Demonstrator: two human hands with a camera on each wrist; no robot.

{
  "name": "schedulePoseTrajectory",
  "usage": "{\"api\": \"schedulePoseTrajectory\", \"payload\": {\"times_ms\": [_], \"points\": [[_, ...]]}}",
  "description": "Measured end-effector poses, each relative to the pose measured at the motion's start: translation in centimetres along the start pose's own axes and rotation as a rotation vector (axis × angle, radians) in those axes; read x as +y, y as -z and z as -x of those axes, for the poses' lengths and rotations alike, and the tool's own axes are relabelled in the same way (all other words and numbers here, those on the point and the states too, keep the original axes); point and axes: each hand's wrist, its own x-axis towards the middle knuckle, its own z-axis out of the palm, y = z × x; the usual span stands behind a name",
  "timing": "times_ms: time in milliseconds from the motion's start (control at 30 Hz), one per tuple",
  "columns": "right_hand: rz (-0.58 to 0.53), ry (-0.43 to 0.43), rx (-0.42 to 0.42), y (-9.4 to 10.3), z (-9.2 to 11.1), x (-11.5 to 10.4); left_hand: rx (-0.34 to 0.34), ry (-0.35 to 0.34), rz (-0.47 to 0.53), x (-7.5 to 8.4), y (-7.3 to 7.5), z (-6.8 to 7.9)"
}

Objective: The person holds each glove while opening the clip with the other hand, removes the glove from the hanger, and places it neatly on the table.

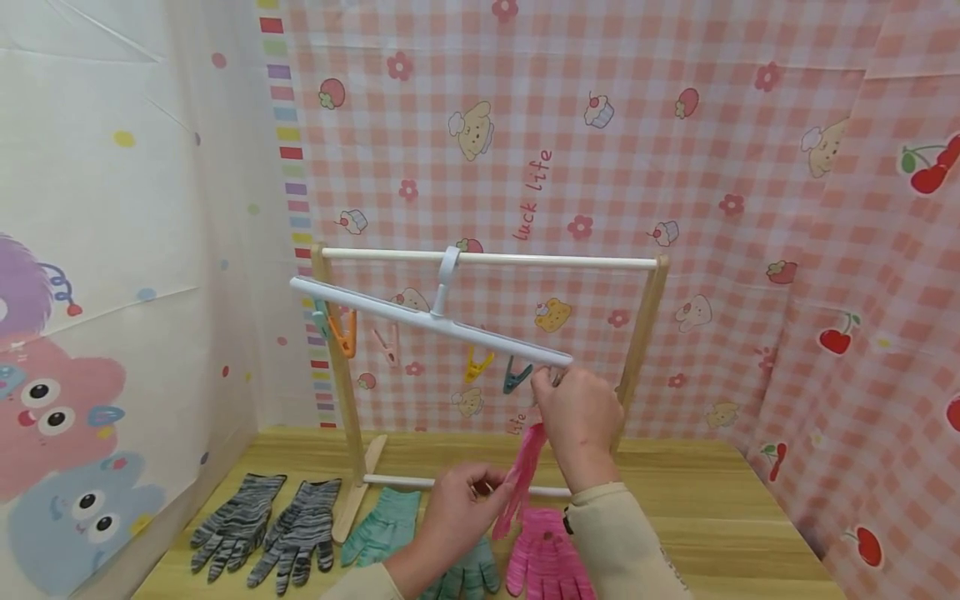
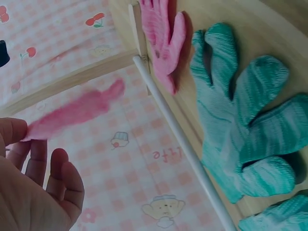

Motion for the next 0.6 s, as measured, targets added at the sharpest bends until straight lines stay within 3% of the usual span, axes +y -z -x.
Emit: {"api": "schedulePoseTrajectory", "payload": {"times_ms": [267, 600], "points": [[-0.011, -0.028, -0.013, -0.07, -0.22, 0.18, -0.077, 0.131, 0.158, -0.39, 0.61, 0.31], [0.013, -0.088, -0.055, 0.27, -0.55, 0.63, -0.102, 0.205, 0.213, -0.79, 0.78, 0.46]]}}
